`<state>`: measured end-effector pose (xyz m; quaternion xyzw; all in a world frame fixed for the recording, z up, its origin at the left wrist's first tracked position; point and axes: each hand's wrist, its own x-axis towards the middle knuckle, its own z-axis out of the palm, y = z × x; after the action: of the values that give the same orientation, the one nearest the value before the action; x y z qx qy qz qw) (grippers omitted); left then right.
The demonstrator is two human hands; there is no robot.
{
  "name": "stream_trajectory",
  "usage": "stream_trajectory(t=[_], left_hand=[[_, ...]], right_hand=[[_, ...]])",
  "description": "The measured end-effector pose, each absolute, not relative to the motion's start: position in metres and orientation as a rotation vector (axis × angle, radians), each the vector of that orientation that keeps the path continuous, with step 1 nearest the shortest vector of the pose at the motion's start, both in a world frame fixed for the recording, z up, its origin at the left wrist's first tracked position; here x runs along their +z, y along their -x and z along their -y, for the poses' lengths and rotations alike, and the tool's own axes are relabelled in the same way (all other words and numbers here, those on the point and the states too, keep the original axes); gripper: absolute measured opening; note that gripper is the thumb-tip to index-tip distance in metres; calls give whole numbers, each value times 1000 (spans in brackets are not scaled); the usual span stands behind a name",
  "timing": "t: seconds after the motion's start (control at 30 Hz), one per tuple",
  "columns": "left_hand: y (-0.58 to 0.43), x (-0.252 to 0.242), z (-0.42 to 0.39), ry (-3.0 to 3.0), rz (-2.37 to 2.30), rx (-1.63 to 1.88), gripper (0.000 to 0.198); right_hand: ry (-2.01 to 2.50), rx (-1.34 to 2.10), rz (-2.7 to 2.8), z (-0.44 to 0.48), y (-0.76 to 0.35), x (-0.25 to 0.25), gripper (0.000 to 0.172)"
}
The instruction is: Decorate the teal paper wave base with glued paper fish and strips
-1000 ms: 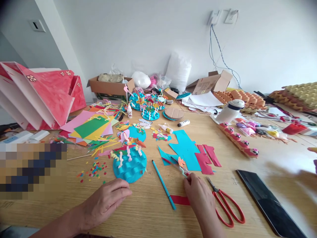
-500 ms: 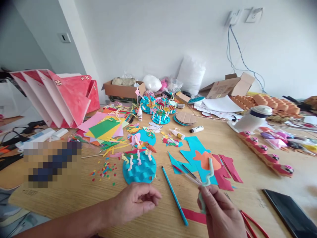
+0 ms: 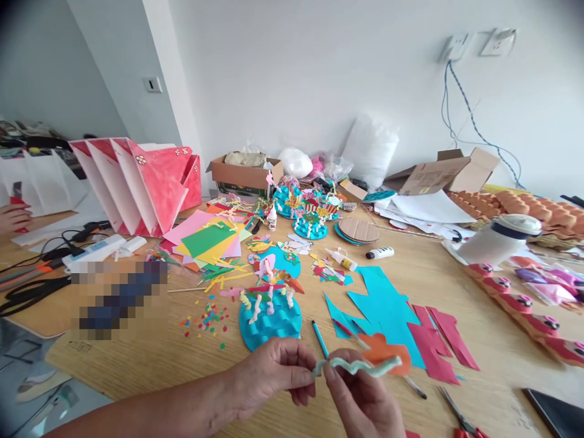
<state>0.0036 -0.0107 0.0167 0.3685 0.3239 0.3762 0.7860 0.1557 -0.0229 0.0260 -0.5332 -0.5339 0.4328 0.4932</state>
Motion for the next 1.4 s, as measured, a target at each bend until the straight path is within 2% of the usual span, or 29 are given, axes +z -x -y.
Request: stream_trajectory(t=[0.67,0.9,1.4], left_hand=[[10,18,9,-675,-518,1033,10],[17,13,12,-715,-493,1021,9],[24,3,11,-878,-521,1007,22]], right_hand=[[1012,1488,1067,9,-128,34,15],[971,1596,1039,20,-123,36,16],[945,1683,1045,26,-117,36,14]])
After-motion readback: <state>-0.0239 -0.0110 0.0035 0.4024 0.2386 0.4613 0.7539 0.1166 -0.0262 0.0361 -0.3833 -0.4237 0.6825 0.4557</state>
